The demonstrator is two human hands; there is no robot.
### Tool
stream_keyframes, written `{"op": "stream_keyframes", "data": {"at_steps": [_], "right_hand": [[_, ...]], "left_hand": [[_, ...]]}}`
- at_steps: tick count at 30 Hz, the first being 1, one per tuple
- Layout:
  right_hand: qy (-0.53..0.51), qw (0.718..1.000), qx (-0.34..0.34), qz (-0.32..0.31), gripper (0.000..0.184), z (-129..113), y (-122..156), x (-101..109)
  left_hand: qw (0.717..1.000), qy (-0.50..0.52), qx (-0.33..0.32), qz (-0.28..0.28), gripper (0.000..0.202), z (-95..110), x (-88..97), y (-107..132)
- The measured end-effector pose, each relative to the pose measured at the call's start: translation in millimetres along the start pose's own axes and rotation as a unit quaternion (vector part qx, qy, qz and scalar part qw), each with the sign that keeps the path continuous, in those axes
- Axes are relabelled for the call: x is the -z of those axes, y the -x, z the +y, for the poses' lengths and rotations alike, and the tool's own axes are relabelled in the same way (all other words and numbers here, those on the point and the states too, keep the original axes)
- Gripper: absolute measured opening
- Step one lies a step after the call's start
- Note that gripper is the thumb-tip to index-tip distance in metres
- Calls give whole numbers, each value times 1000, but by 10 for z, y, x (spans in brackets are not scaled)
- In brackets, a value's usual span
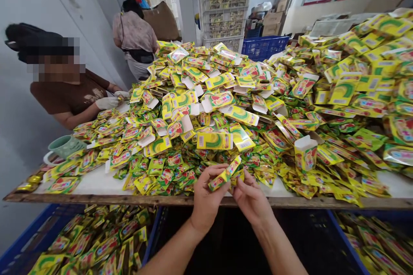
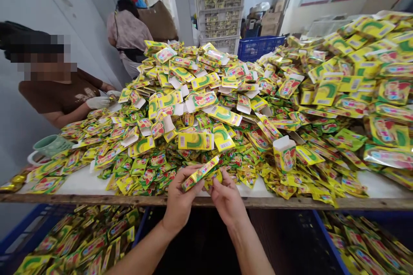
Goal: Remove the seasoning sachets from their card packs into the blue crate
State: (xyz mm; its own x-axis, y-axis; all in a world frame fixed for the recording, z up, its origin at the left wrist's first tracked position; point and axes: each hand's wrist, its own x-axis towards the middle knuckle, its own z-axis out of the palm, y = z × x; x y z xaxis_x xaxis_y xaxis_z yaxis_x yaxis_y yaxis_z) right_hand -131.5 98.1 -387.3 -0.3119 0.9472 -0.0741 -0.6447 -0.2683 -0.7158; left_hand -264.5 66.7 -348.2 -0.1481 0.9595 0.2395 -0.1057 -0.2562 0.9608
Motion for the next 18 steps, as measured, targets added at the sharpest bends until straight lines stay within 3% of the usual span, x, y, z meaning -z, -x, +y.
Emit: {"op": "stream_keyframes", "data": {"at_steps": [3, 6, 8, 9, 11, 13, 18], "right_hand": [[137, 991, 6, 4, 29, -165, 45, 157], [359, 930, 25, -69, 24, -371, 142, 194], [466, 877, 79, -86, 19, -451, 187, 144], [494, 860, 113, -59, 18, -471, 200, 111], [506, 844, 172, 34, 20, -485, 211, 46], [517, 829, 200, 69, 21, -489, 217, -9], [641, 749, 159, -51, 19, -522, 272, -141]], "left_hand": [[985, 1, 124, -122, 32, 12, 137, 54], [960, -56, 184, -201, 41, -5, 292, 10], [960, -105, 174, -190, 34, -70, 326, 0], [962, -120, 168, -181, 30, -105, 324, 8], [963, -128, 162, -171, 28, -149, 301, 41], [961, -149, 154, -177, 26, -142, 276, 83], [951, -226, 139, -159, 16, -65, 248, 211]]}}
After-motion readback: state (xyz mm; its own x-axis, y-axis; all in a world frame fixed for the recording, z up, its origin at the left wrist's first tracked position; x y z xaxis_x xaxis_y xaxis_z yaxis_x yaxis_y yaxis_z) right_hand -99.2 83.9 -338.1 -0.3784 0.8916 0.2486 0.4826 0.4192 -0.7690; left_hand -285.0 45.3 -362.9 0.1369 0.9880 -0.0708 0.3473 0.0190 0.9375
